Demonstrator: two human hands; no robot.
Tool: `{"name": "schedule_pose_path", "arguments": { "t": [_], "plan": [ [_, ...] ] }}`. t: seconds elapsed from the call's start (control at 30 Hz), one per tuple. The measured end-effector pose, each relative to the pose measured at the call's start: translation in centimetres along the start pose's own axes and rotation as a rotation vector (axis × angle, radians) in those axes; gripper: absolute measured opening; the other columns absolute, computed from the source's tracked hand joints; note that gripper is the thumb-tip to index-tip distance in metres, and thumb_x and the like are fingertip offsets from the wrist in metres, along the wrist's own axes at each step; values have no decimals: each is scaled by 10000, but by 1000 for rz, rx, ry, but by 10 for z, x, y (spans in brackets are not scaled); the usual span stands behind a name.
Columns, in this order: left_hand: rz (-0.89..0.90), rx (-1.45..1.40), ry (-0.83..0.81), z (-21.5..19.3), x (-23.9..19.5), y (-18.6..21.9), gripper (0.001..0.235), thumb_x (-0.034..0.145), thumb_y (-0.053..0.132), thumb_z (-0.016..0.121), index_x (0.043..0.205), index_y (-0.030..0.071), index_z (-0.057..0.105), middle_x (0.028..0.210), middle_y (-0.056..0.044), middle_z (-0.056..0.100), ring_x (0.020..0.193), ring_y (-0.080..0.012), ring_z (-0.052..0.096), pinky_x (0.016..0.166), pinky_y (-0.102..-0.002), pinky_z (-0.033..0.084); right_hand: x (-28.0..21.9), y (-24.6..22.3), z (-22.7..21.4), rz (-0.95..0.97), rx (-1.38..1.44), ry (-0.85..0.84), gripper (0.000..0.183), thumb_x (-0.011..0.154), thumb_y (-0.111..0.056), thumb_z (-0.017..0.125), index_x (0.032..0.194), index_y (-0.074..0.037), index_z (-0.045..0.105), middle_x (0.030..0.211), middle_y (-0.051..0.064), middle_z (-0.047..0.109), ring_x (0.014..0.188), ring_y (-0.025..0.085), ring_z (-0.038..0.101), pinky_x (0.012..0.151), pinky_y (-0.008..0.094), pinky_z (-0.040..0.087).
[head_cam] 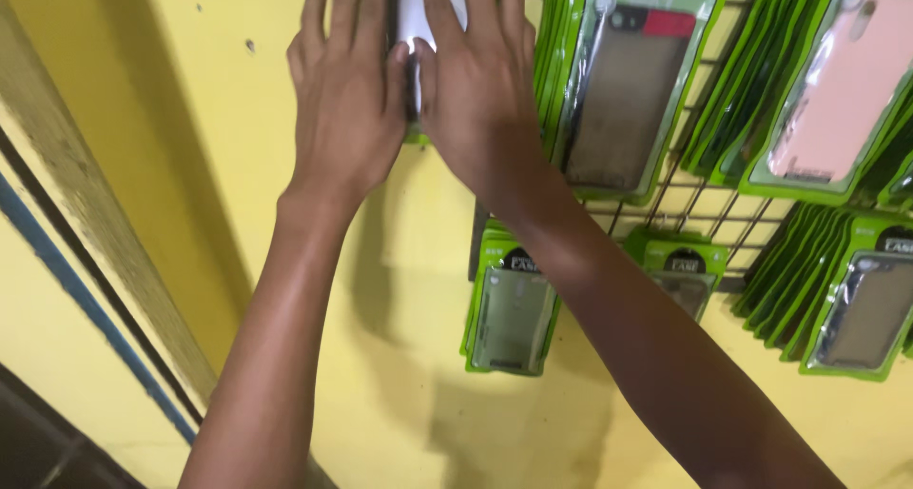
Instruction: The person repeatedly picks up packaged phone cases from a wall display and a white plastic chair, wipes them with a cloth, and returns them to the display. The person handles multiple cases one at a time, moving between the chair and the wall rack.
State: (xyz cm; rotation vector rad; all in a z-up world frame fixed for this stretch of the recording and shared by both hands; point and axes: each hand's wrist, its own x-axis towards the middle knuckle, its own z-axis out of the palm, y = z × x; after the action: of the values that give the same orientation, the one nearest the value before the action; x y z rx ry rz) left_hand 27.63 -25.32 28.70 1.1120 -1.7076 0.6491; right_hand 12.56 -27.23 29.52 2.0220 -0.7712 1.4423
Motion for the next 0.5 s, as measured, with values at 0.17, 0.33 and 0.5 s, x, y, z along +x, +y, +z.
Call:
{"name": "schedule_pose_path", "arguments": {
  "t": [0.17,0.33,0.5],
  "plan": [
    [-141,-331,114,-8,-92,34,315,1165,107,493,1472,36,517,1468,-146,551,1409,-322,532,1215,-426,408,-83,-22,-40,35,234,-44,472,1079,-28,688,1515,-54,511,1593,151,385,1497,376,383,1272,472,364],
    [-413,-633,-127,9,-182,108,394,1054,182,501,1420,50,566,1367,-147,634,1289,-284,632,1086,-407,487,-191,-16,-98,227,376,-180,432,1030,-6,661,1454,-41,586,1604,136,464,1502,371,469,1281,465,404],
    [-552,-859,-301,67,-247,197,422,1076,270,484,1433,56,553,1397,-139,609,1276,-282,625,1073,-414,475,-305,45,-164,404,346,-295,427,976,-27,679,1396,-57,611,1537,149,498,1438,354,496,1117,422,496]
  ]
}}
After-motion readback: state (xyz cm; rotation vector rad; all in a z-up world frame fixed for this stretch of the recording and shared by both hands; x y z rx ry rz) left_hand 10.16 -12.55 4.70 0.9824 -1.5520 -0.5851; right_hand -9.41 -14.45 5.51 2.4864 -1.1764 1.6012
